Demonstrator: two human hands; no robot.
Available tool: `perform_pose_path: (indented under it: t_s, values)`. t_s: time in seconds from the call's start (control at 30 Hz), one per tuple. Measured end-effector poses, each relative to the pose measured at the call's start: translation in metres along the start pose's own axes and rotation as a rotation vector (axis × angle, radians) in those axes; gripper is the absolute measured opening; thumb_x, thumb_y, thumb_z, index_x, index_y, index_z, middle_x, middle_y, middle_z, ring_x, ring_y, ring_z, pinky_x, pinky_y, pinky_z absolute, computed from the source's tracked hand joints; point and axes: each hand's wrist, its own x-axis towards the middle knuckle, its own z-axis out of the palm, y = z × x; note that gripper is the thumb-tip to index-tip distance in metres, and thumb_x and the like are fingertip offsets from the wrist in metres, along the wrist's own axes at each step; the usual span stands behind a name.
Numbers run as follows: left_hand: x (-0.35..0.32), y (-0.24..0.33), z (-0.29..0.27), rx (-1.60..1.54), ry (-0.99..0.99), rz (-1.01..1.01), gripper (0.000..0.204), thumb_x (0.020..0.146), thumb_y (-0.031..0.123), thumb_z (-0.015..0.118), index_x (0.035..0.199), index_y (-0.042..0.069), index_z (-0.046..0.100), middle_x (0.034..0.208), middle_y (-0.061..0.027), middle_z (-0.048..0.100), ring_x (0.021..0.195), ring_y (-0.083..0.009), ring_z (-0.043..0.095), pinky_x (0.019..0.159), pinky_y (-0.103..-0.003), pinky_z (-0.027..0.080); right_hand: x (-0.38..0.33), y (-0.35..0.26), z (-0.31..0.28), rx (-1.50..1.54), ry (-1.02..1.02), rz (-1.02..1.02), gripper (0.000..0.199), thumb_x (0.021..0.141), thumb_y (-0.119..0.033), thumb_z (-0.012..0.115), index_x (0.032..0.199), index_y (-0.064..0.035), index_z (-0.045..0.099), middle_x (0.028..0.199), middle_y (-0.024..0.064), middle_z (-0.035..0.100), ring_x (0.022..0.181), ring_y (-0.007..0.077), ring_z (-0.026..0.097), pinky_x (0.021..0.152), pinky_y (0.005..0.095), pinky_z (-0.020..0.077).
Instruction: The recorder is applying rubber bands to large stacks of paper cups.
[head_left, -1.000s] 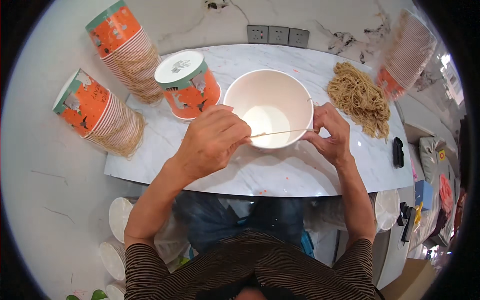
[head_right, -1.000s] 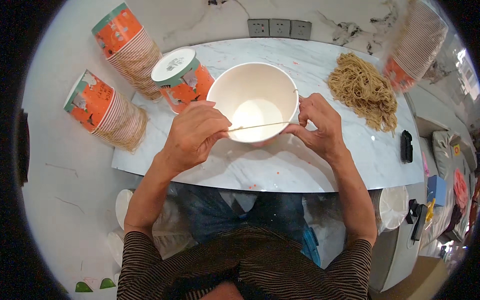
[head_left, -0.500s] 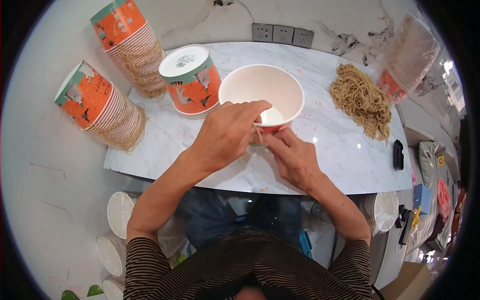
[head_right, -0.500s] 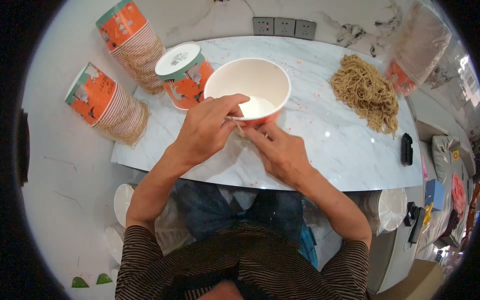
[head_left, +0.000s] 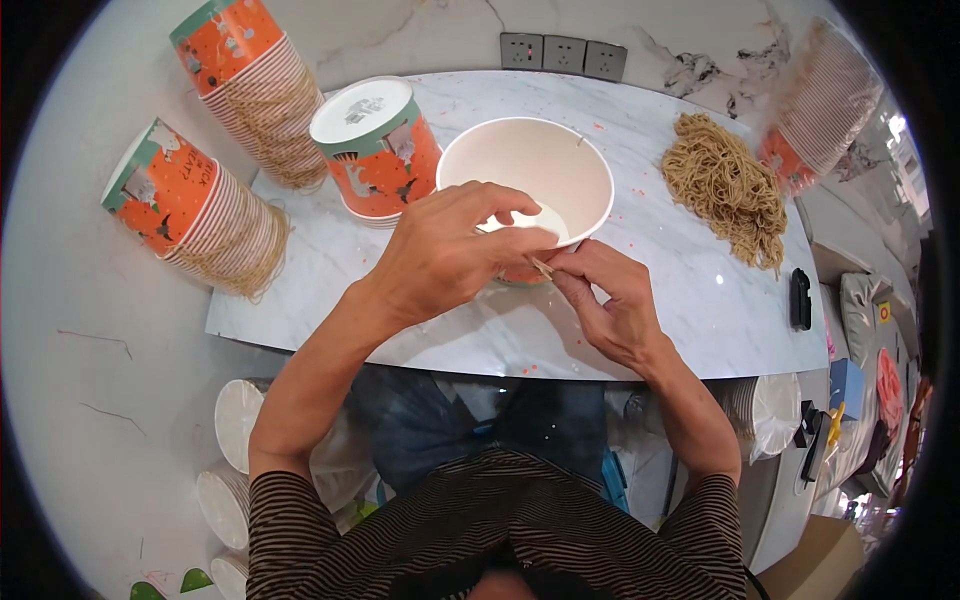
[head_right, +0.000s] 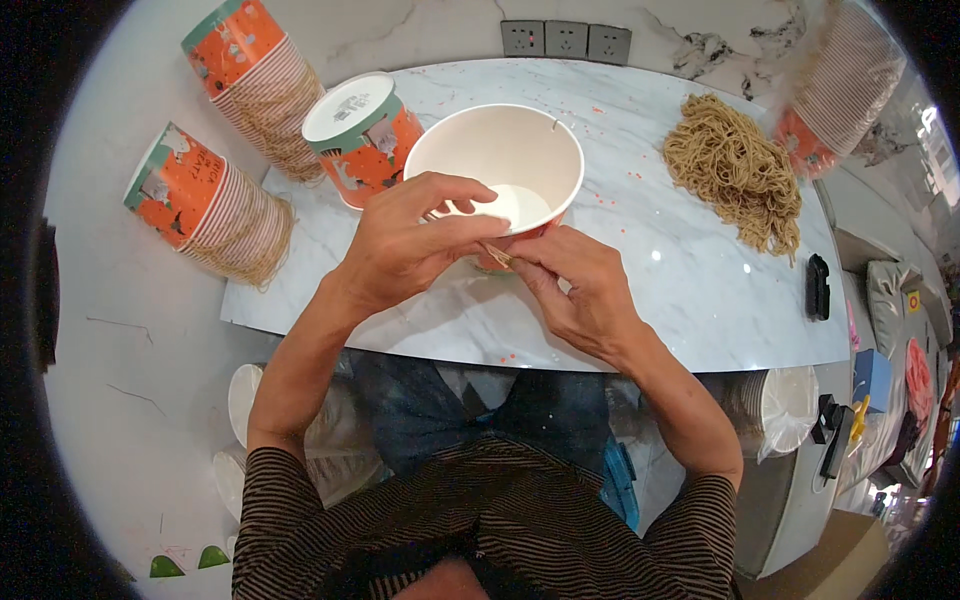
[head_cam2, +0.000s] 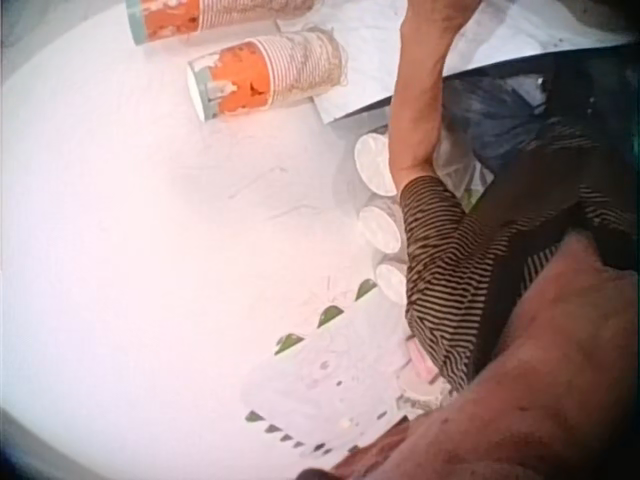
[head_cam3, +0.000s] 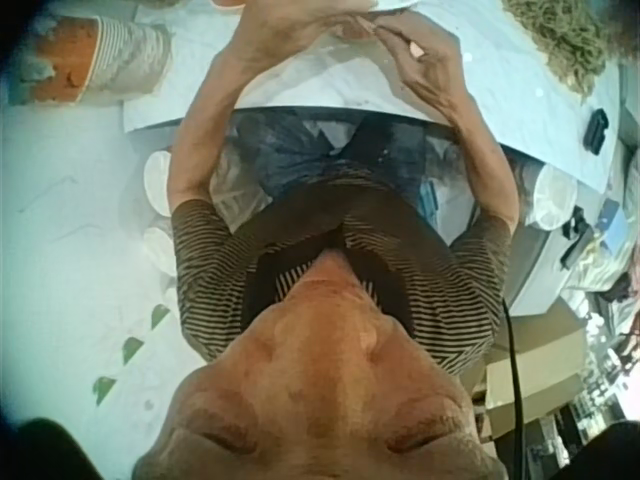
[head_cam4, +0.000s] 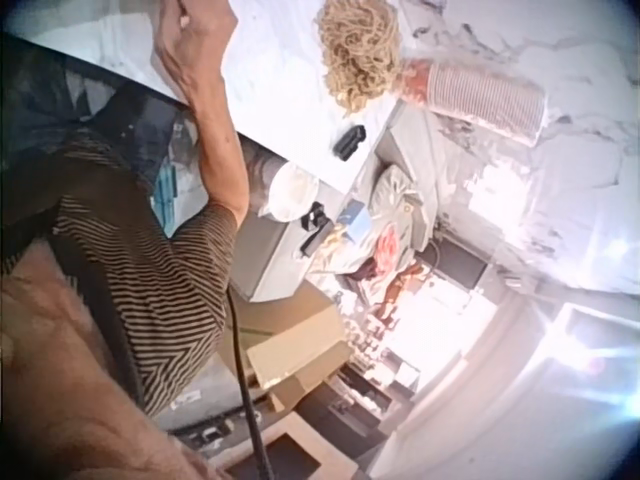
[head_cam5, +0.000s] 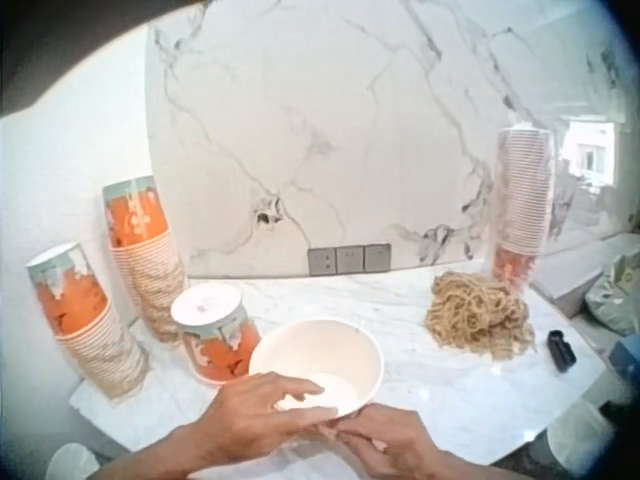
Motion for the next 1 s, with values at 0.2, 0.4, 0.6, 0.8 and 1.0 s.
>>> perform_pose_path:
  t_s: [0.2, 0.4, 0.6, 0.8, 1.0]
  values:
    - [-0.001, 0.002, 0.002, 0.013, -0.015, 0.052, 0.023, 0.081, 0.004, 0.079, 0.103, 0.011, 0.077, 0.114, -0.0092, 0.074, 0.090, -0.0225, 0.074, 0.067, -0.031, 0.062, 0.001, -0.005, -0.007, 0.060, 0.003, 0.023, 0.024, 0.088, 0.002, 0.076, 0.111, -0.0060, 0.078, 0.093, 0.0112, 0.073, 0.081, 0.0232, 0.068, 0.070, 0.0332, 0.0534]
    - [0.006, 0.013, -0.001, 0.096, -0.055, 0.080, 0.013, 0.081, 0.005, 0.076, 0.093, 0.006, 0.074, 0.116, -0.0109, 0.074, 0.094, -0.0252, 0.075, 0.070, -0.035, 0.062, 0.003, -0.002, -0.017, -0.022, -0.048, -0.042, 0.027, 0.081, 0.006, 0.076, 0.105, -0.0063, 0.077, 0.091, 0.0087, 0.071, 0.085, 0.0261, 0.067, 0.073, 0.0355, 0.0531]
    - [0.006, -0.001, -0.028, 0.417, 0.005, 0.129, 0.013, 0.078, 0.001, 0.074, 0.090, 0.005, 0.070, 0.113, -0.0106, 0.073, 0.093, -0.0276, 0.074, 0.071, -0.038, 0.061, 0.001, 0.016, -0.057, -0.180, -0.100, -0.044, 0.026, 0.077, 0.007, 0.075, 0.100, -0.0065, 0.075, 0.086, 0.0086, 0.068, 0.081, 0.0272, 0.062, 0.070, 0.0367, 0.0492]
    - [0.001, -0.023, -0.026, 0.368, -0.076, 0.141, 0.025, 0.076, -0.005, 0.076, 0.096, 0.007, 0.066, 0.097, -0.0067, 0.071, 0.091, -0.0259, 0.072, 0.066, -0.036, 0.057, 0.001, 0.024, -0.047, -0.126, -0.050, 0.001, 0.016, 0.084, 0.003, 0.074, 0.098, -0.0043, 0.074, 0.084, 0.0109, 0.065, 0.084, 0.0298, 0.064, 0.071, 0.0397, 0.0509]
    - [-0.007, -0.031, -0.020, -0.027, -0.024, -0.192, 0.030, 0.084, -0.011, 0.074, 0.108, 0.003, 0.065, 0.098, -0.0083, 0.072, 0.090, -0.0226, 0.074, 0.073, -0.031, 0.060, -0.013, 0.031, -0.038, -0.363, -0.295, 0.134, 0.046, 0.082, -0.019, 0.085, 0.122, -0.0105, 0.064, 0.108, 0.0111, 0.066, 0.098, 0.0341, 0.067, 0.080, 0.0447, 0.0572]
